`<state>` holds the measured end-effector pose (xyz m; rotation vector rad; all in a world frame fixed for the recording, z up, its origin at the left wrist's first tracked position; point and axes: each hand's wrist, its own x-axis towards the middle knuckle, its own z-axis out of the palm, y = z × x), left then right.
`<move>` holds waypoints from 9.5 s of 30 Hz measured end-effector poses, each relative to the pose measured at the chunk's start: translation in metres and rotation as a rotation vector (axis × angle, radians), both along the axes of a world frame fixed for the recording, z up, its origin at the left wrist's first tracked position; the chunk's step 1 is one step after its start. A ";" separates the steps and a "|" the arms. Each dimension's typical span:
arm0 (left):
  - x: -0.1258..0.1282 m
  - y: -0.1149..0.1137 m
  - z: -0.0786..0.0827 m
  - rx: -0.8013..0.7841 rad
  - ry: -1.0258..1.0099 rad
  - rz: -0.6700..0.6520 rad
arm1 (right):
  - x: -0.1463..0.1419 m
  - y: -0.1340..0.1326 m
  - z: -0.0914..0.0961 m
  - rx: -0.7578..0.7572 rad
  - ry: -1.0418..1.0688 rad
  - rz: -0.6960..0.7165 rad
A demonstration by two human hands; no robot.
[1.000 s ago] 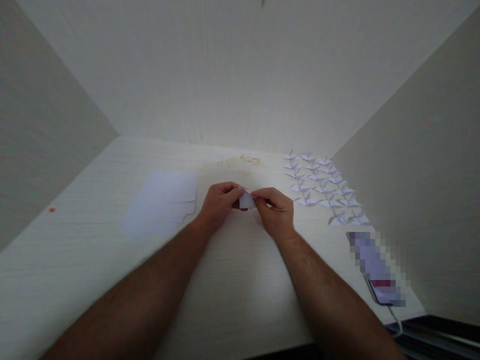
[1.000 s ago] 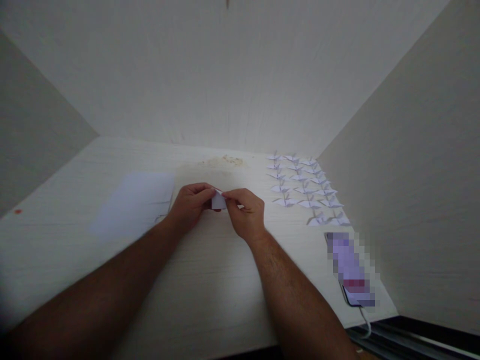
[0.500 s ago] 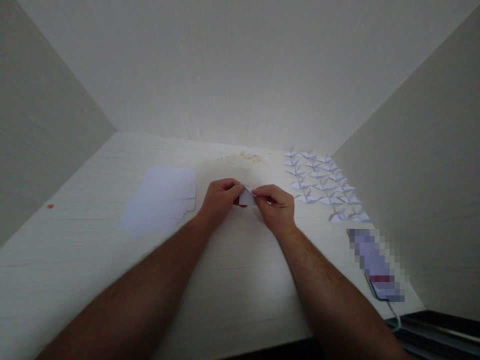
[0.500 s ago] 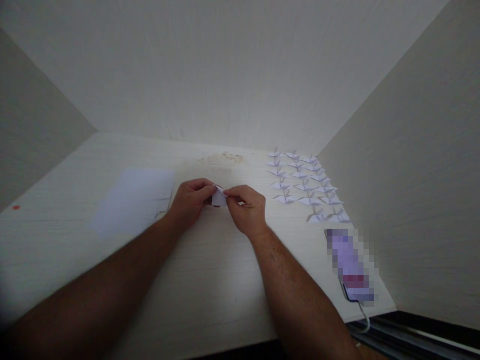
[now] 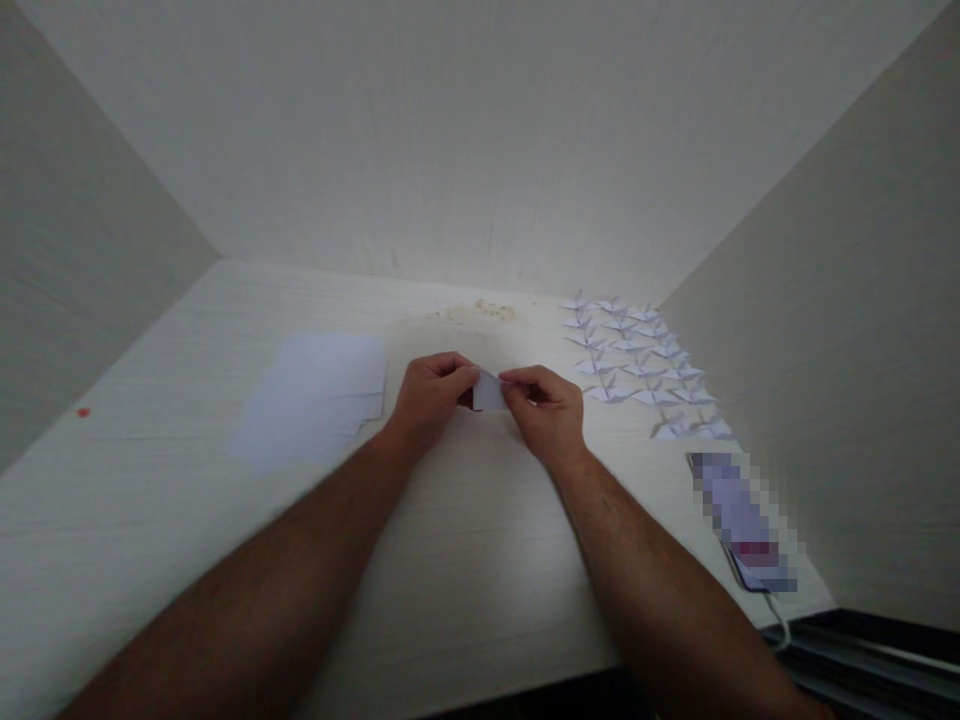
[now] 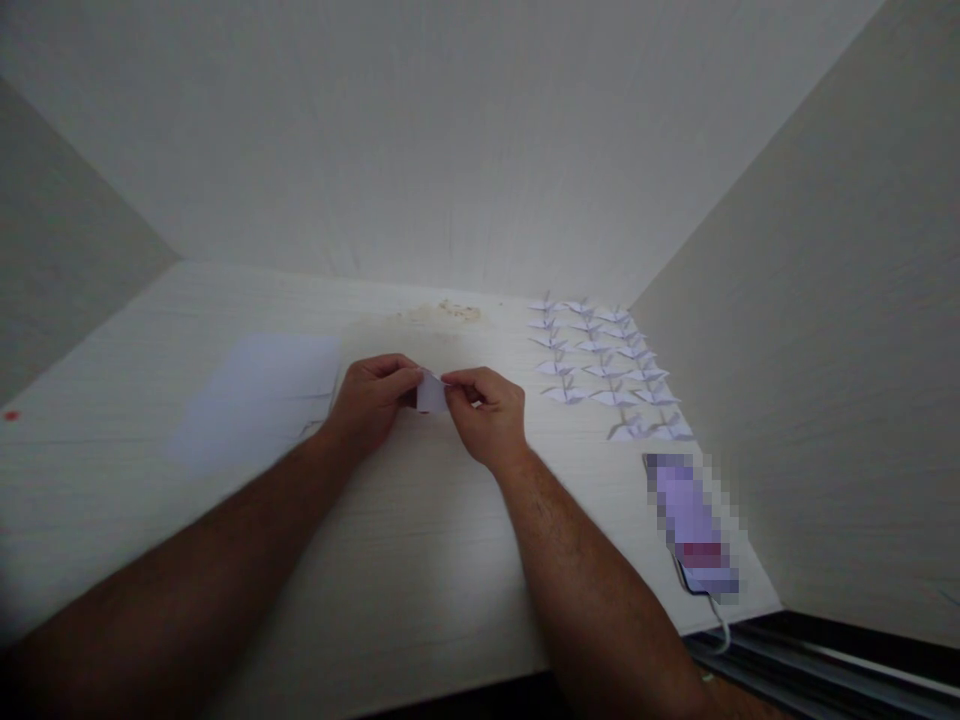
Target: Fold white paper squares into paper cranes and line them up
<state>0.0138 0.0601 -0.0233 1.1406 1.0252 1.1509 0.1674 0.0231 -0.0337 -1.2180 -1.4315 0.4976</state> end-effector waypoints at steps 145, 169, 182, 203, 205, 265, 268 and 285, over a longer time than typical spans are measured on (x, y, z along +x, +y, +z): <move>-0.003 -0.002 0.000 0.082 0.217 -0.187 | 0.009 0.011 0.011 -0.343 0.295 0.210; 0.000 0.000 -0.002 0.052 0.085 -0.157 | 0.013 0.008 0.010 -0.347 0.226 0.253; 0.000 0.002 -0.002 0.085 0.213 -0.127 | 0.006 0.009 0.004 -0.279 0.085 0.094; 0.000 0.003 -0.007 0.068 0.020 -0.097 | 0.002 0.011 0.006 -0.386 0.452 0.258; 0.000 0.002 -0.006 0.052 0.008 -0.101 | 0.003 0.011 0.005 -0.395 0.416 0.257; 0.003 0.002 -0.004 -0.070 -0.030 -0.042 | 0.003 0.005 0.009 -0.412 0.137 0.128; 0.004 0.002 -0.003 -0.078 -0.014 -0.036 | 0.002 0.005 0.009 -0.396 0.114 0.108; -0.001 0.003 -0.006 0.056 0.038 -0.121 | 0.003 0.005 0.005 -0.322 0.216 0.156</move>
